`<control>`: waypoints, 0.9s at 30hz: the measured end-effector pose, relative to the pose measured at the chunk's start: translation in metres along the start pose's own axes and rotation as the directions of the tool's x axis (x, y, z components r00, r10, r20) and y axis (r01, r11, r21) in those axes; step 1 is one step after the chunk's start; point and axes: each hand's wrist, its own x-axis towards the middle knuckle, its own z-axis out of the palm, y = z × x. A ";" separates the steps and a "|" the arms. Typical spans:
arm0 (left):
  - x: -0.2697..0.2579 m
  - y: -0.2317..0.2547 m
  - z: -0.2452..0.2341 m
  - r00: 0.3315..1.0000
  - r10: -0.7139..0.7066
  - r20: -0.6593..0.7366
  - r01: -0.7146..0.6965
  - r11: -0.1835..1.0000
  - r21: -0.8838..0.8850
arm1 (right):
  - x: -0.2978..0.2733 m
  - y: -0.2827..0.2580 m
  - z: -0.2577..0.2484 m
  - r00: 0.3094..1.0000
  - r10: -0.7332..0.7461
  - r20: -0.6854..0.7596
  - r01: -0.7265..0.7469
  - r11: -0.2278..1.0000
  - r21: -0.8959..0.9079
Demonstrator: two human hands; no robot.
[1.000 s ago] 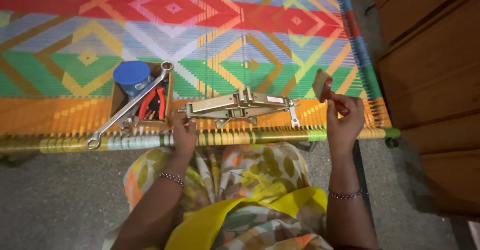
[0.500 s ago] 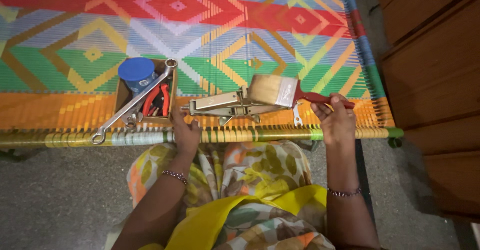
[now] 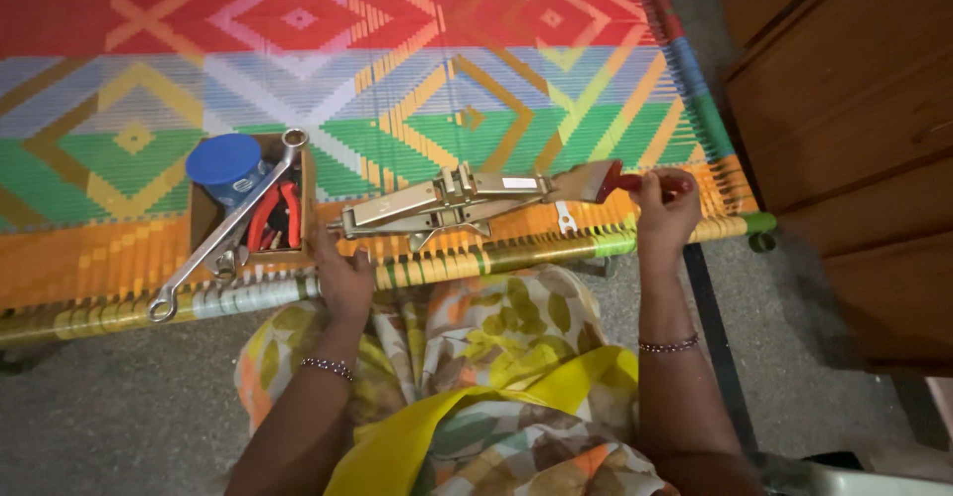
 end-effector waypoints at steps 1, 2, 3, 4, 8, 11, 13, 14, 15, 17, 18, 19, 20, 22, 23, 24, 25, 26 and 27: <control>0.000 0.000 0.000 0.999 0.049 -0.023 -0.048 0.999 0.021 | -0.008 -0.008 0.004 0.997 -0.080 0.024 0.082 0.991 -0.102; -0.001 0.000 0.001 1.000 0.008 0.007 -0.007 0.999 -0.033 | -0.016 -0.017 0.008 0.986 -0.156 0.057 0.165 0.966 -0.201; 0.001 0.002 -0.001 0.999 -0.028 0.034 0.031 0.996 -0.082 | -0.024 -0.026 0.016 0.969 -0.228 0.097 0.247 0.926 -0.286; 0.001 0.004 -0.003 0.996 -0.062 0.062 0.070 0.989 -0.130 | -0.032 -0.035 0.023 0.953 -0.276 0.129 0.303 0.899 -0.316; -0.001 0.012 -0.008 0.994 -0.100 0.047 0.101 0.995 -0.024 | -0.070 -0.071 0.059 0.931 -0.245 0.272 0.317 0.910 -0.267; 0.001 0.014 -0.009 0.967 -0.238 0.089 0.238 0.971 0.008 | -0.121 -0.097 0.079 0.900 -0.109 0.421 0.267 0.902 -0.338; 0.001 0.012 -0.006 1.000 -0.017 -0.022 0.018 1.000 0.015 | -0.147 -0.111 0.083 0.796 -0.205 0.570 0.388 0.895 -0.221; 0.002 0.009 -0.006 0.998 0.021 -0.052 -0.019 0.999 0.046 | -0.152 -0.114 0.086 0.738 -0.305 0.602 0.508 0.838 -0.197; -0.001 0.007 -0.005 0.995 0.058 -0.076 -0.052 0.996 0.075 | -0.159 -0.116 0.085 0.667 -0.392 0.634 0.618 0.767 -0.176; -0.003 0.004 -0.003 0.998 0.011 -0.060 -0.007 0.998 0.068 | -0.158 -0.115 0.079 0.630 -0.405 0.662 0.638 0.757 -0.143; -0.003 0.004 -0.004 0.997 -0.071 -0.016 0.072 0.997 0.034 | -0.153 -0.112 0.075 0.670 -0.338 0.661 0.551 0.823 -0.138; -0.001 0.004 -0.004 0.988 -0.149 0.028 0.149 0.989 0.006 | -0.147 -0.105 0.072 0.702 -0.271 0.659 0.459 0.879 -0.127; 0.002 0.005 -0.004 0.989 -0.148 0.030 0.148 0.989 -0.014 | -0.139 -0.097 0.068 0.756 -0.253 0.604 0.390 0.915 -0.104; 0.004 0.007 -0.007 0.988 -0.153 0.034 0.155 0.987 -0.045 | -0.118 -0.074 0.057 0.850 -0.190 0.492 0.241 0.970 -0.041; 0.004 0.008 -0.008 0.985 -0.167 0.046 0.169 0.985 -0.044 | -0.102 -0.061 0.050 0.901 -0.057 0.430 0.046 0.998 0.035; 0.004 0.008 -0.008 0.982 -0.181 0.059 0.183 0.982 -0.043 | -0.085 -0.048 0.041 0.923 0.088 0.376 -0.143 0.982 0.123; 0.002 0.009 -0.008 0.978 -0.197 0.070 0.200 0.979 -0.041 | -0.068 -0.035 0.035 0.944 0.161 0.287 -0.225 0.952 0.209; 0.000 0.010 -0.007 0.986 -0.161 0.049 0.163 0.986 -0.029 | -0.055 -0.024 0.027 0.950 0.240 0.202 -0.293 0.908 0.300; 0.001 0.010 -0.008 0.992 -0.122 0.024 0.122 0.992 -0.015 | -0.047 -0.018 0.016 0.971 0.158 0.179 -0.200 0.949 0.245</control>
